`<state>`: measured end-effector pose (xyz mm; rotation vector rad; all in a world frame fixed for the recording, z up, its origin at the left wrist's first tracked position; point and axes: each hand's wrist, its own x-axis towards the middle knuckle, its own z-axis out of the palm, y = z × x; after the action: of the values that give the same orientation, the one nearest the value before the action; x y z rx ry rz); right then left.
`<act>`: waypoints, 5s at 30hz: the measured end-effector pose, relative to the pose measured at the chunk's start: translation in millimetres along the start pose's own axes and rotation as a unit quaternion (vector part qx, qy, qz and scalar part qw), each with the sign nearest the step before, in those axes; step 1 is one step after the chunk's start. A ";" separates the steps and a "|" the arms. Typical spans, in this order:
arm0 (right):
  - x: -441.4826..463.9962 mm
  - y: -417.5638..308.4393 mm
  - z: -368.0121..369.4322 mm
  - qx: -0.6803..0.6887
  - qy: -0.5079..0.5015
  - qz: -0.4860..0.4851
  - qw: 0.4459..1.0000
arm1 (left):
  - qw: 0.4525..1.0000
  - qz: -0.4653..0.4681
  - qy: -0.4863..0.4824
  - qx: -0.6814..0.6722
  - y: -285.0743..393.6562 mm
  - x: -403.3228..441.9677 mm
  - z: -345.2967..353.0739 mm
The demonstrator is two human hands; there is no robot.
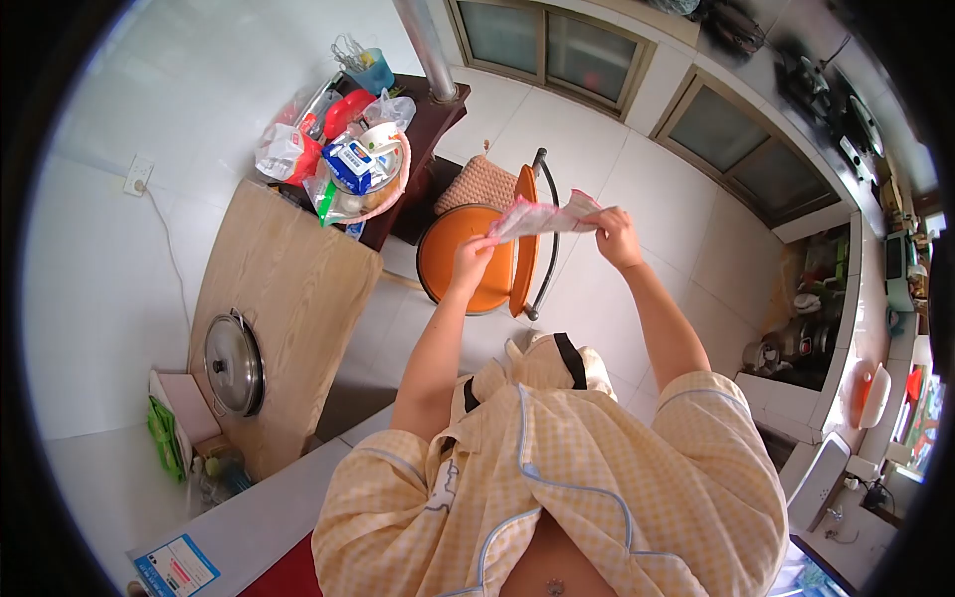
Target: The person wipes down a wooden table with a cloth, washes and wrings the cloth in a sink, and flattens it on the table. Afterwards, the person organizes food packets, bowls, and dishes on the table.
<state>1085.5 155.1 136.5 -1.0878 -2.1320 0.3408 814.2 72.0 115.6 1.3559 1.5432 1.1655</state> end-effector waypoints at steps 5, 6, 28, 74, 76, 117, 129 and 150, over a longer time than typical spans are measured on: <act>-63.5 17.0 29.4 -0.004 -0.232 0.085 0.969 | 0.964 -0.226 -0.142 0.015 -62.7 -17.4 11.7; -68.5 12.3 30.3 0.031 -0.254 0.115 0.960 | 0.952 -0.253 -0.168 0.035 -70.6 -22.1 15.3; 17.9 -105.4 154.2 0.112 -0.286 0.023 0.951 | 0.977 -0.032 0.065 0.199 -92.0 -43.3 -107.5; 428.6 -365.7 579.9 0.085 -0.179 -0.024 0.980 | 0.891 -0.251 0.353 0.135 -175.9 -62.8 -472.8; 428.0 -388.9 560.9 0.134 -0.110 -0.037 0.984 | 0.891 -0.215 0.354 0.183 -172.6 -58.3 -474.3; 219.1 -598.6 473.2 0.410 -0.360 -0.257 0.798 | 0.731 -0.083 0.677 0.002 -67.3 -190.4 -537.8; 233.3 -597.3 499.2 0.474 -0.526 -0.004 0.706 | 0.720 -0.149 0.676 0.059 -68.5 -210.9 -555.6; 194.4 -569.0 531.0 0.366 -0.556 -0.173 0.726 | 0.663 -0.041 0.715 -0.217 -90.0 -236.4 -547.8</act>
<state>297.8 3.2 142.4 0.1285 -2.6180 1.8196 305.3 -244.6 184.9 -0.2622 1.9279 2.5836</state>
